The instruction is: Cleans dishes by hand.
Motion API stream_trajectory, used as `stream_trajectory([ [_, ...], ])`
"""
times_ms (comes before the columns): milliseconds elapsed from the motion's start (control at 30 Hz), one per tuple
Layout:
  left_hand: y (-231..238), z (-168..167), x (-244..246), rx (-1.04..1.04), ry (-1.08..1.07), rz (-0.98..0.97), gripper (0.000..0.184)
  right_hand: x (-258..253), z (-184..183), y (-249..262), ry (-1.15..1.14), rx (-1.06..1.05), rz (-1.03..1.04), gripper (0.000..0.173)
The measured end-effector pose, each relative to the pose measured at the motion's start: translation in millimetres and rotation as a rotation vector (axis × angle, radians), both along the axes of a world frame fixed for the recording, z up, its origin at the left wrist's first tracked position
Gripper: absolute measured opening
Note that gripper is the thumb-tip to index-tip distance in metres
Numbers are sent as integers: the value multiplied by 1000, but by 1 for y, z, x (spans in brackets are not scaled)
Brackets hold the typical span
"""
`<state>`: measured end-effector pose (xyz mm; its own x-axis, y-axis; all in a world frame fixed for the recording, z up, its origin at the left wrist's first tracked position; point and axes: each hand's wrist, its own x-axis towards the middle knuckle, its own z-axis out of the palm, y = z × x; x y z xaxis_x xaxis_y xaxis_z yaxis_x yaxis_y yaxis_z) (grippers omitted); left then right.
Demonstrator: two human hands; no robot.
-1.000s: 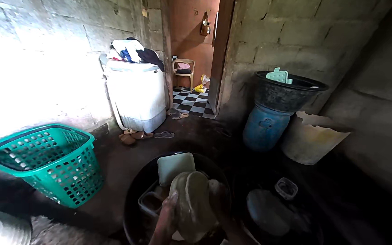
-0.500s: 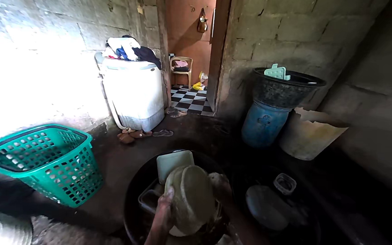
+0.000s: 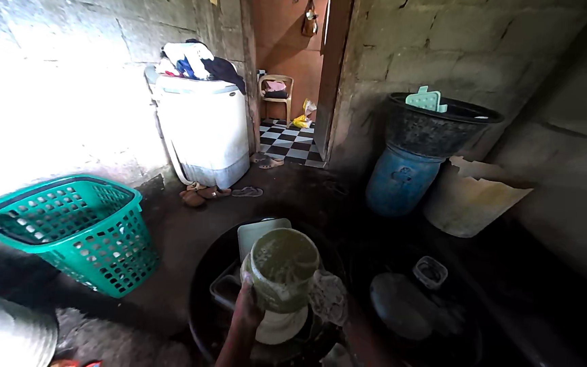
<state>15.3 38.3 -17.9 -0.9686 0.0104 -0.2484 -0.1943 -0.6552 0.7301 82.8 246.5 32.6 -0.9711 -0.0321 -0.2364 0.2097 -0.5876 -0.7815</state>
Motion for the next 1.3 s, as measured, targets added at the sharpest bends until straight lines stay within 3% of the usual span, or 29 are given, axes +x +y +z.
stream_trajectory([
  [67,-1,3,-2,-196,-144,-75,41,19,-4,16,-28,311,-156,32],
  [167,-5,6,-2,-502,-246,-269,36,11,-11,49,-110,473,-275,34],
  [233,-7,3,0,-522,-231,-293,42,-11,-10,83,-196,641,-236,29],
  [333,-9,10,-1,-502,-204,-215,38,-11,5,129,-280,1059,-174,41],
  [500,-16,18,-5,-419,-200,-109,33,-3,-29,203,-471,1383,6,50],
  [633,-25,15,-12,-371,-197,-20,32,16,-48,209,-579,1448,157,45],
  [767,-30,12,-18,-330,-193,25,30,21,-104,213,-697,1565,196,55],
  [833,-30,11,-19,-305,-198,34,28,26,-127,211,-724,1666,193,52],
  [933,-28,14,-18,-291,-199,36,26,24,-124,196,-774,1772,237,45],
  [1100,-28,29,-15,-296,-173,3,25,-32,-98,154,-658,1836,286,55],
  [1167,-29,30,-16,-298,-137,-19,26,-55,-87,126,-551,1765,327,52],
  [1300,-30,39,-13,-349,-100,-58,27,-85,-113,79,-363,1288,265,37],
])
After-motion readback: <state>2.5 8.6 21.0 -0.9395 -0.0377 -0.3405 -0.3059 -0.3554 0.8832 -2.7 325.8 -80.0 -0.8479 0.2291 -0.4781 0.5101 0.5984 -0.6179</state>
